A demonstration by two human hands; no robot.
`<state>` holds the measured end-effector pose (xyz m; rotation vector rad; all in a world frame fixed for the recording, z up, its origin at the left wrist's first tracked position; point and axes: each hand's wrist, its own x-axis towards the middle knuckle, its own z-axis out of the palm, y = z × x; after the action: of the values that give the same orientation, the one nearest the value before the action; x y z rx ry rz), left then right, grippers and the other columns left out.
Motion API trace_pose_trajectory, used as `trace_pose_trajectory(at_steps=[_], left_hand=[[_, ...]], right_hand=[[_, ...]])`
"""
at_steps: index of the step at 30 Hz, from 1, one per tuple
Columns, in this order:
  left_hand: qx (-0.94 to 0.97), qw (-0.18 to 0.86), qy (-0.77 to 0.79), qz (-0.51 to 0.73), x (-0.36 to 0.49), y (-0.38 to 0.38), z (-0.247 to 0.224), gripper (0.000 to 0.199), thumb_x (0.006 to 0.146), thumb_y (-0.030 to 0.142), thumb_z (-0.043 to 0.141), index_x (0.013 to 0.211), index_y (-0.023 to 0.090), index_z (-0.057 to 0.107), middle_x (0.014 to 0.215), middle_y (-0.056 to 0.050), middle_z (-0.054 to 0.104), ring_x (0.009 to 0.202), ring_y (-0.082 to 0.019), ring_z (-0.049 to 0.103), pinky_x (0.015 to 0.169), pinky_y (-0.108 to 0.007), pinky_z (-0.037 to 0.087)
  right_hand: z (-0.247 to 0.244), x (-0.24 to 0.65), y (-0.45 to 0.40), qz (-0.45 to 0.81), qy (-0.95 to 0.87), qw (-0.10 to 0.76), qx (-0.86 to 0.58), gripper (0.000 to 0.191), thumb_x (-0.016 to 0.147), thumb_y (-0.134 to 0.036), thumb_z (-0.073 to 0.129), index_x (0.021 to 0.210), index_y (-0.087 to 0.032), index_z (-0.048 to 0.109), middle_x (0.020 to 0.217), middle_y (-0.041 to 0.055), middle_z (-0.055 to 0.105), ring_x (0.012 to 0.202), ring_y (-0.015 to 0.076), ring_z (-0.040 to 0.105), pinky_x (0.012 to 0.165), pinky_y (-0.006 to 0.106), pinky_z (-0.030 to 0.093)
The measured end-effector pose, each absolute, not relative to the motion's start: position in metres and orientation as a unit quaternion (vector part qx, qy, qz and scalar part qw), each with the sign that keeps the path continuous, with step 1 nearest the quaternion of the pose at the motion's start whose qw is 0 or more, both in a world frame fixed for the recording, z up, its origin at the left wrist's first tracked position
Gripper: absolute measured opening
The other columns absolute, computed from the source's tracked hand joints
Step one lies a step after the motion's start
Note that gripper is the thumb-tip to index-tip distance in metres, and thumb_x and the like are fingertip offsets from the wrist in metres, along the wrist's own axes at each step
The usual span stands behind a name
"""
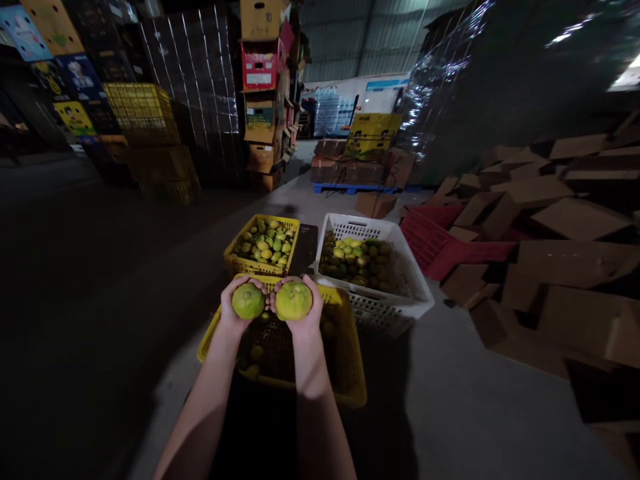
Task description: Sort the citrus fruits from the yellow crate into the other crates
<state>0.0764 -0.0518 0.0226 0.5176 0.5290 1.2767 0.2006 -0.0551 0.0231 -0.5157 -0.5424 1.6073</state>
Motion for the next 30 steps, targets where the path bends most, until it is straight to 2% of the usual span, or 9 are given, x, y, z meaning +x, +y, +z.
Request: trace_pose_trajectory(at_steps=[6,10,14,18,24,27,30], left_hand=[[0.249,0.761,0.221,0.556,0.071,-0.053,0.021,0.03,0.074,0.035,0.052,0.058,0.012,0.062,0.057,-0.008,0.062,0.047,-0.019,0.06,0.042,-0.028,0.047],[0.14,0.783,0.264,0.546,0.069,-0.046,0.019,0.027,0.079,0.032,0.048,0.069,0.012,0.062,0.061,-0.006,0.063,0.049,-0.016,0.061,0.045,-0.025,0.049],[0.022,0.78,0.315,0.54,0.069,-0.036,0.013,0.031,0.087,0.033,0.038,0.088,0.013,0.062,0.07,-0.009,0.067,0.061,-0.017,0.066,0.054,-0.026,0.054],[0.008,0.752,0.302,0.586,0.07,-0.029,0.006,0.029,0.09,0.032,0.039,0.102,0.015,0.059,0.078,-0.006,0.068,0.071,-0.016,0.068,0.065,-0.026,0.058],[0.022,0.747,0.311,0.587,0.065,-0.025,-0.001,0.032,0.092,0.036,0.038,0.108,0.018,0.06,0.088,-0.007,0.069,0.081,-0.016,0.069,0.074,-0.025,0.058],[0.061,0.765,0.36,0.531,0.06,-0.013,-0.007,0.032,0.092,0.04,0.039,0.106,0.02,0.06,0.09,-0.006,0.069,0.081,-0.014,0.069,0.068,-0.021,0.058],[0.084,0.782,0.424,0.449,0.051,0.003,-0.026,0.032,0.089,0.037,0.045,0.107,0.015,0.06,0.088,-0.009,0.067,0.081,-0.016,0.069,0.055,-0.018,0.056]], right_hand=[[0.013,0.208,-0.055,0.709,-0.296,0.615,-0.18,0.032,0.07,-0.048,0.062,0.062,-0.018,0.065,0.054,0.0036,0.061,0.045,0.0178,0.057,0.037,0.027,0.044],[0.014,0.206,-0.048,0.76,-0.235,0.581,-0.17,0.03,0.077,-0.044,0.057,0.069,-0.017,0.066,0.061,0.005,0.066,0.05,0.0177,0.06,0.04,0.026,0.047],[0.015,0.198,-0.041,0.763,-0.094,0.596,-0.233,0.034,0.089,-0.04,0.041,0.087,-0.017,0.066,0.075,0.0071,0.072,0.062,0.0183,0.065,0.051,0.028,0.054],[0.008,0.194,-0.035,0.73,-0.006,0.627,-0.271,0.029,0.09,-0.035,0.042,0.094,-0.018,0.064,0.082,0.0076,0.073,0.077,0.0193,0.07,0.065,0.03,0.058],[0.0,0.196,-0.029,0.712,0.013,0.644,-0.28,0.025,0.088,-0.037,0.045,0.096,-0.021,0.062,0.08,0.0062,0.072,0.078,0.0199,0.069,0.064,0.033,0.061],[0.001,0.199,-0.028,0.702,0.059,0.641,-0.304,0.021,0.088,-0.034,0.046,0.093,-0.021,0.062,0.075,0.0036,0.071,0.072,0.0186,0.069,0.063,0.032,0.061],[0.003,0.203,-0.029,0.69,0.098,0.636,-0.331,0.017,0.089,-0.032,0.046,0.088,-0.022,0.061,0.069,0.0003,0.07,0.067,0.0174,0.068,0.06,0.032,0.061]])
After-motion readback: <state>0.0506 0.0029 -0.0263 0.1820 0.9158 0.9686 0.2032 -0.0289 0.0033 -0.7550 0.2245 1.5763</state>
